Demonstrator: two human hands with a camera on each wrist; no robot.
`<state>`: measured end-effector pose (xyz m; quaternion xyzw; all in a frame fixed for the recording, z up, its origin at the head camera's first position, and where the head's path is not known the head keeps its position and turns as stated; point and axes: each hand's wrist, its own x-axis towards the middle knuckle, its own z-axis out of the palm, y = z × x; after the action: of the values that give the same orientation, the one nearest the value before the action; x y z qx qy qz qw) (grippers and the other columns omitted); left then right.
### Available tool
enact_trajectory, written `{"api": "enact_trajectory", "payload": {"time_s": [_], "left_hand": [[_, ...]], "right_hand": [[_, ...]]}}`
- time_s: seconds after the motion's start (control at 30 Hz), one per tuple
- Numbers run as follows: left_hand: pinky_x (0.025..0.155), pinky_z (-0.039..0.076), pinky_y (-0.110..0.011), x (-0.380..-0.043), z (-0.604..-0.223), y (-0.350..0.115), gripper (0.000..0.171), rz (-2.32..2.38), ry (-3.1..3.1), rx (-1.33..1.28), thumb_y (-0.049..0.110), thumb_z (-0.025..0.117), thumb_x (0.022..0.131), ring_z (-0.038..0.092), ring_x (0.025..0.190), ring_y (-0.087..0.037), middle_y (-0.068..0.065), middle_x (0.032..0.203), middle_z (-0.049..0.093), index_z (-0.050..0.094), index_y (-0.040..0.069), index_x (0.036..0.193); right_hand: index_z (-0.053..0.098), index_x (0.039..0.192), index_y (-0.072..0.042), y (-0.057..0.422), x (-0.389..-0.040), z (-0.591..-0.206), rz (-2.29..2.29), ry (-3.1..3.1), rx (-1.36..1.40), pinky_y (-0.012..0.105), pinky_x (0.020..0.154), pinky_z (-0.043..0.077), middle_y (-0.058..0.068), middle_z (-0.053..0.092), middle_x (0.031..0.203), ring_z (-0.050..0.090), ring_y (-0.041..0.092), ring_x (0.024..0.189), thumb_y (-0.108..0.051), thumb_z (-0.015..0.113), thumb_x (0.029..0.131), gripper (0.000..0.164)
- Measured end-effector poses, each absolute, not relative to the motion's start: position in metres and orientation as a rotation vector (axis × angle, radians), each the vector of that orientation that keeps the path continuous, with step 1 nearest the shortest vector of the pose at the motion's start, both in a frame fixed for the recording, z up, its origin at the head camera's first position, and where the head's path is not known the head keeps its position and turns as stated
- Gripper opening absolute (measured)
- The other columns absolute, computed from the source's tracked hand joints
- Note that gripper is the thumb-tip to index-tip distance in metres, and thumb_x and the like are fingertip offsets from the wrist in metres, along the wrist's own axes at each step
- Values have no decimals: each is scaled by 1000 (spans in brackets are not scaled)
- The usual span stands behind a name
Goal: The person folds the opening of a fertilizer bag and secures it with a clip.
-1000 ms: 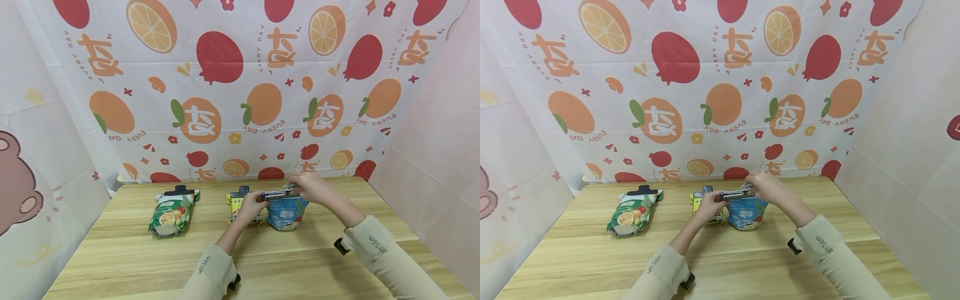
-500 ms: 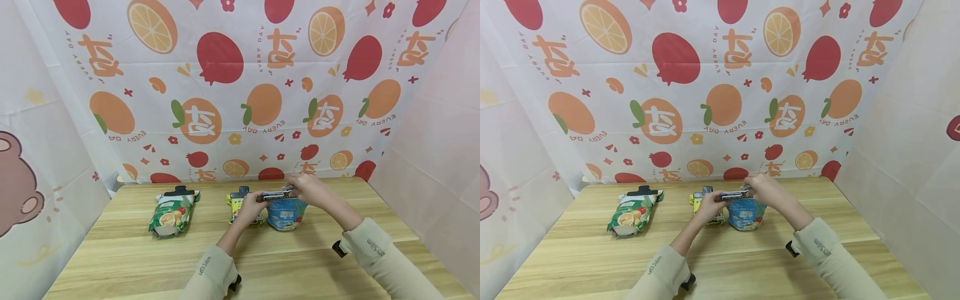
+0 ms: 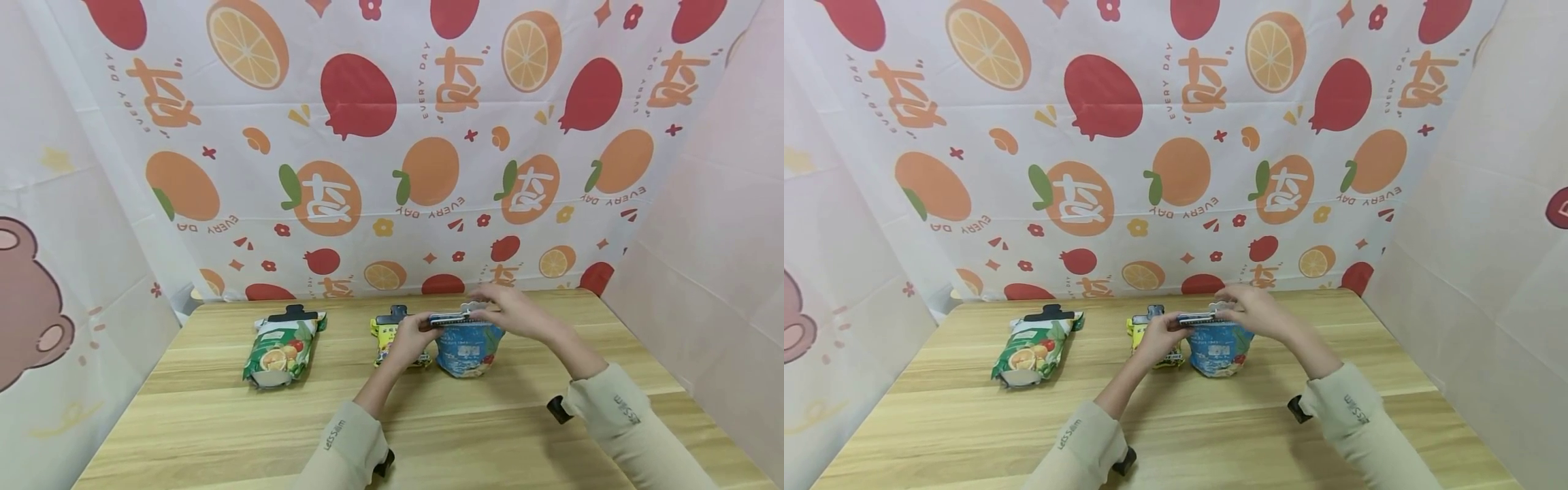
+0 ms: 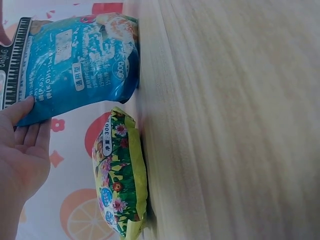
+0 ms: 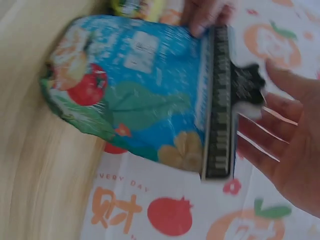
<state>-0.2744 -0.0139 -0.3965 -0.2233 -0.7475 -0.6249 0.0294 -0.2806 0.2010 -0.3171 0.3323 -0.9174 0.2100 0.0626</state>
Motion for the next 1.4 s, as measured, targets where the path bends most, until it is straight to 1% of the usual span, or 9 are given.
{"api": "enact_trajectory", "payload": {"time_s": [0.17, 0.3, 0.43, 0.63, 0.8, 0.93, 1.03, 1.23, 1.4], "left_hand": [[74, 52, -31, -286, -414, -12, 20, -1907, -2303, -678, -5, 63, 84, 62, 95, -27, -18, 99, 65, 64, -7, 104], [77, 51, -31, -290, -422, -10, 23, -1862, -2335, -618, -2, 65, 83, 60, 98, -26, -13, 101, 65, 64, -3, 106], [82, 49, -35, -287, -422, -6, 36, -1867, -2393, -501, -2, 66, 82, 54, 107, -29, -14, 109, 61, 58, 0, 117], [83, 47, -42, -279, -424, 3, 58, -1828, -2559, -359, 3, 71, 80, 52, 108, -36, -21, 116, 54, 42, -3, 129], [85, 45, -47, -271, -429, 10, 69, -1726, -2640, -252, 8, 75, 76, 52, 106, -40, -27, 116, 54, 36, -9, 131], [89, 41, -50, -265, -431, 16, 70, -1669, -2654, -190, 9, 76, 75, 49, 109, -41, -28, 116, 53, 37, -11, 129], [91, 40, -49, -264, -433, 21, 68, -1677, -2652, -171, 8, 75, 76, 48, 110, -41, -28, 118, 52, 37, -13, 129], [93, 39, -47, -266, -439, 30, 74, -1706, -2597, -148, 4, 74, 77, 44, 114, -42, -31, 123, 46, 29, -15, 132], [94, 38, -47, -265, -441, 37, 69, -1701, -2552, -135, 3, 74, 75, 45, 114, -41, -30, 120, 47, 33, -16, 128]], "right_hand": [[53, 122, 3, 223, -286, -319, 1038, -2714, 871, 49, 88, 43, 17, 57, 115, 53, 33, 107, -14, 43, 99, 30], [52, 121, 7, 240, -289, -329, 1224, -2652, 799, 51, 90, 40, 22, 56, 114, 52, 36, 106, -7, 37, 100, 29], [47, 123, 11, 254, -288, -346, 1465, -2615, 638, 49, 89, 42, 27, 52, 116, 51, 39, 106, 1, 34, 99, 29], [36, 124, 20, 257, -280, -378, 1712, -2673, 418, 42, 88, 45, 33, 46, 118, 48, 42, 107, 7, 40, 92, 35], [38, 119, 16, 243, -273, -408, 1753, -2809, 375, 47, 86, 44, 30, 48, 115, 49, 43, 106, -5, 57, 89, 41], [29, 129, 14, 228, -267, -426, 1750, -2855, 302, 45, 84, 46, 28, 46, 119, 47, 42, 108, -19, 66, 86, 66], [16, 135, 14, 220, -266, -436, 1751, -2812, 264, 42, 82, 48, 32, 41, 121, 46, 44, 108, -18, 68, 84, 79], [17, 131, 16, 216, -266, -444, 1757, -2749, 218, 40, 81, 49, 33, 39, 117, 45, 47, 108, -8, 67, 84, 72], [21, 128, 15, 219, -265, -447, 1758, -2722, 209, 41, 80, 49, 32, 42, 112, 47, 46, 104, -4, 65, 84, 65]]}}
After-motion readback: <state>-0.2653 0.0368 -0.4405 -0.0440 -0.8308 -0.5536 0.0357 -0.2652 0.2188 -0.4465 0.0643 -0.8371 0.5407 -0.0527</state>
